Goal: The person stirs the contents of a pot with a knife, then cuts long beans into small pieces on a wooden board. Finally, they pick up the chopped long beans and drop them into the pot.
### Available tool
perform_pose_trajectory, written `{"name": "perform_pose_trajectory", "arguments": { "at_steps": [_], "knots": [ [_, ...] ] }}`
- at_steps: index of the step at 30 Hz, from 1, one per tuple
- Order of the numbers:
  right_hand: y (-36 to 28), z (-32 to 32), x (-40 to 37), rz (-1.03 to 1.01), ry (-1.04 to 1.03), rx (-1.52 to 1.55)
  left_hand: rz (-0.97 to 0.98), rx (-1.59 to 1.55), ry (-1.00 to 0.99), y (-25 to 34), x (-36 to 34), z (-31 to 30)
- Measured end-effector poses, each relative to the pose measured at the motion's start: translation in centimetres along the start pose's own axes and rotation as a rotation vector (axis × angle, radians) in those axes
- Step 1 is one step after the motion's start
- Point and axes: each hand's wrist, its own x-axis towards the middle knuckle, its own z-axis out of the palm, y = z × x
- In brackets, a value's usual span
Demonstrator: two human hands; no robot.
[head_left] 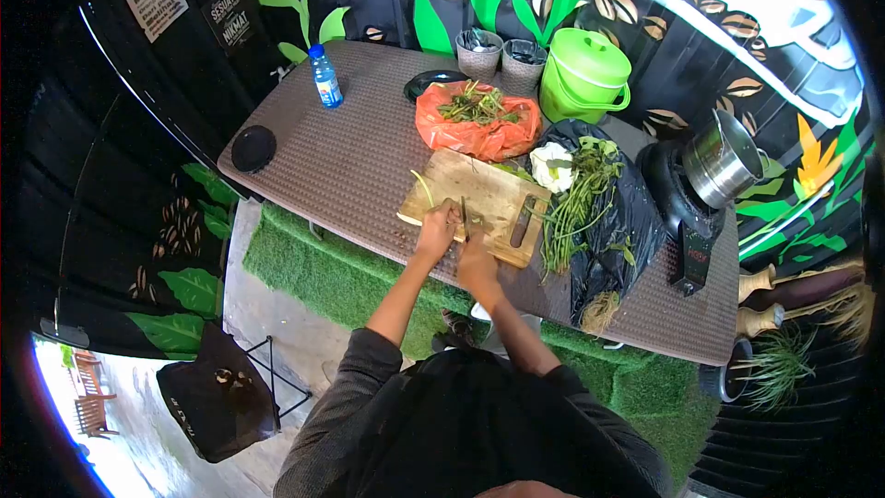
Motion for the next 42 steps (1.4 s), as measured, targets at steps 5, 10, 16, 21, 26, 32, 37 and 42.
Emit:
{"name": "perform_pose_trajectory", "arguments": {
  "at_steps": [5, 10, 16, 21, 26, 32, 37, 42],
  "knots": [
    [0.3, 0.2, 1.2, -0.002, 0.016, 0.03, -0.036, 0.008, 0.005, -0.2, -0.3, -0.2],
    [0.0, 1.4, -0.5, 0.02, 0.017, 0.009, -0.024, 0.026, 0.065, -0.5, -0.8, 0.0],
    [-0.1, -0.7, -0.2, -0.063, -0.092, -0.03, 0.184, 0.154, 0.088, -1.1, -1.2, -0.3],
    [0.4, 1.7, 0.4, 0.11, -0.074, 0.044, 0.001, 0.029, 0.054, -0.8, -0.5, -0.7],
    [0.2, 0.3, 0.1, 0.041, -0.102, 0.004, -0.017, 0.03, 0.002, -1.1, 0.1, -1.0],
    [0.9, 2.5, 1.7, -0.02, -0.016, -0.064, -0.011, -0.006, 0.026, -0.5, -0.8, -1.0],
    [-0.2, 2.9, -0.7, 0.029, 0.064, -0.04, 0.077, 0.111, 0.092, -0.8, -1.6, -0.7],
    [1.0, 2.7, -0.1, 0.019, 0.091, -0.118, 0.181, 0.184, 0.078, -1.0, -2.2, -1.1]
  ]
}}
